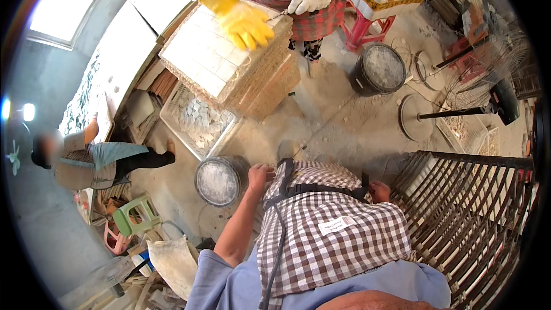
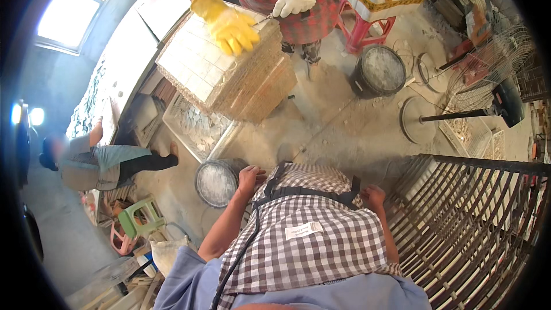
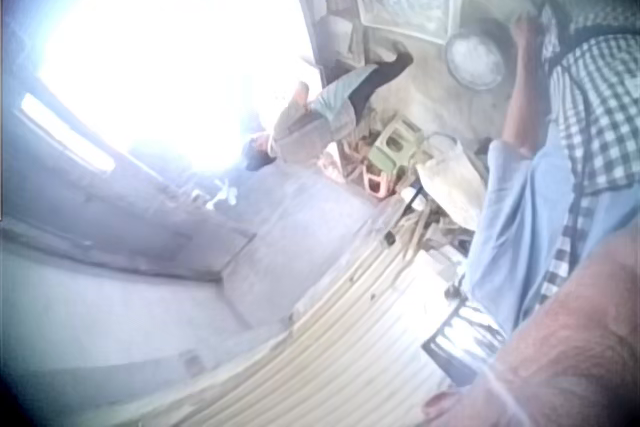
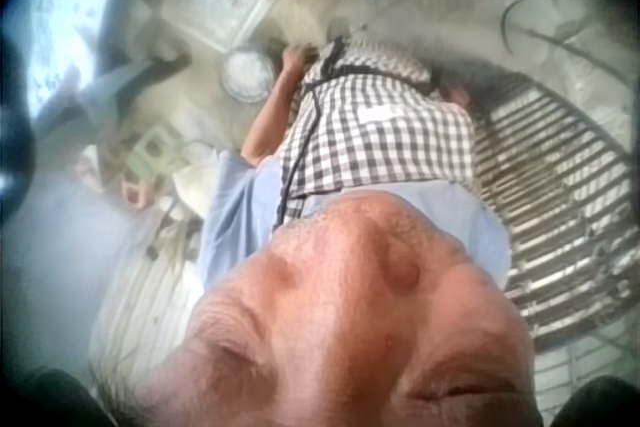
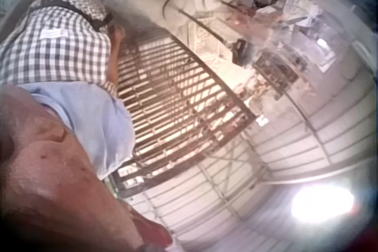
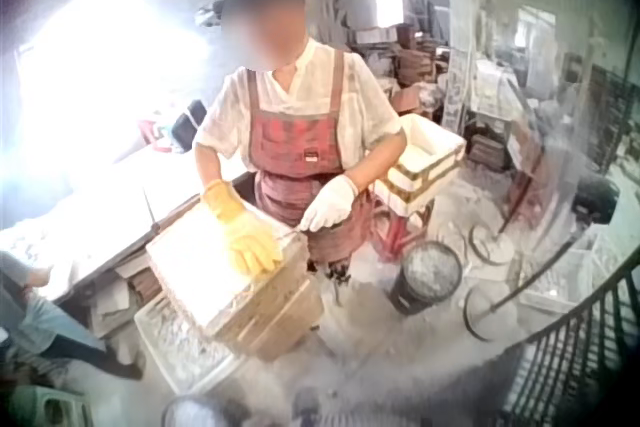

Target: The person repeatedly picks up rectangular frames from a stack on the floor and places them onto a metal drying rack. The person handles the frames one at a time, lifting them from a pile and arranging them on the rack's shelves.

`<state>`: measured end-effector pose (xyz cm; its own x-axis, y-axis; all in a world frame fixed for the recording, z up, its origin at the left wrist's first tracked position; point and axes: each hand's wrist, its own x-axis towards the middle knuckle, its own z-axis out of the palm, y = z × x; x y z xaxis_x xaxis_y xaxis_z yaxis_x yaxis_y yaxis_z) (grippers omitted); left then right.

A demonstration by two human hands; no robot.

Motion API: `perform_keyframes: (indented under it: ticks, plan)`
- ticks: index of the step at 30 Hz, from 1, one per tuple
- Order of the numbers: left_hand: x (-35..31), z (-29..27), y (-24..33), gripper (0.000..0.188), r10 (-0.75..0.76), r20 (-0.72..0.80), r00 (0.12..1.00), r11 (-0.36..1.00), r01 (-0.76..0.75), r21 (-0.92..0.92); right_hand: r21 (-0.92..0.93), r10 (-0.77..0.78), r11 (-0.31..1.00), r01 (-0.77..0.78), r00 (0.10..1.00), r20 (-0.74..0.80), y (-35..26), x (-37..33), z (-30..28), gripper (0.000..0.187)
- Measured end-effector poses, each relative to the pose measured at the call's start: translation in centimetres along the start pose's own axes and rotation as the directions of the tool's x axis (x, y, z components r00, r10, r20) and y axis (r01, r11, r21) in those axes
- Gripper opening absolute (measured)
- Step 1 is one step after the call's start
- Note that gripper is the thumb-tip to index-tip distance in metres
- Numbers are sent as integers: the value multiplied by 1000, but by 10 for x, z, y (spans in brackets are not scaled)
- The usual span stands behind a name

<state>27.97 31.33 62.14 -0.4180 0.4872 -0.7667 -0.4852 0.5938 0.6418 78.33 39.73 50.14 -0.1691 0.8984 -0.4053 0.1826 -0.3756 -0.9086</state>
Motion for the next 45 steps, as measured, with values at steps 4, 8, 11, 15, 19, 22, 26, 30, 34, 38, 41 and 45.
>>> perform_keyframes:
  ticks: [4,8,11,15,19,22,26,30,34,38,41,45]
  plan:
    - [-13,-1,-6,26,33,-71,997,999,-34,-13,216,466,874,-435,876,-122,-45,-10,21,26]
    - [-16,2,-12,27,58,-72,996,998,-58,1,253,500,852,-459,857,-128,-23,-14,8,25]
    - [-21,1,-16,27,48,-79,996,999,-49,-15,285,533,826,-487,838,-113,-14,-15,5,24]
    - [-23,-7,-28,32,35,-70,997,999,-38,-34,263,560,813,-519,822,-108,-41,-19,18,22]
    - [-22,-11,-39,31,34,-63,997,998,-37,-42,157,551,834,-528,813,-191,-58,-27,23,19]
    - [-26,-13,-42,31,48,-51,998,998,-50,-28,110,476,879,-464,847,-235,-69,-30,28,15]
    - [-30,-11,-47,31,58,-41,997,998,-59,-28,97,363,932,-350,891,-272,-52,-33,20,8]
    - [-34,-11,-51,31,39,-61,997,999,-41,-32,-206,243,933,-297,937,-249,-42,-35,12,6]
    - [-38,-7,-48,31,44,-72,996,998,-46,-30,-569,-74,817,89,996,51,-7,-39,-16,9]
    - [-49,-14,-51,31,71,-134,988,993,-83,-79,-462,63,881,-101,993,-95,-57,-39,-4,14]
    - [-51,-11,-45,30,84,-135,987,985,-103,-138,-83,-44,996,30,984,-172,13,-11,-24,13]
    - [-57,-23,-34,30,95,-193,977,966,-137,-221,27,282,958,-287,916,-286,-34,35,8,17]
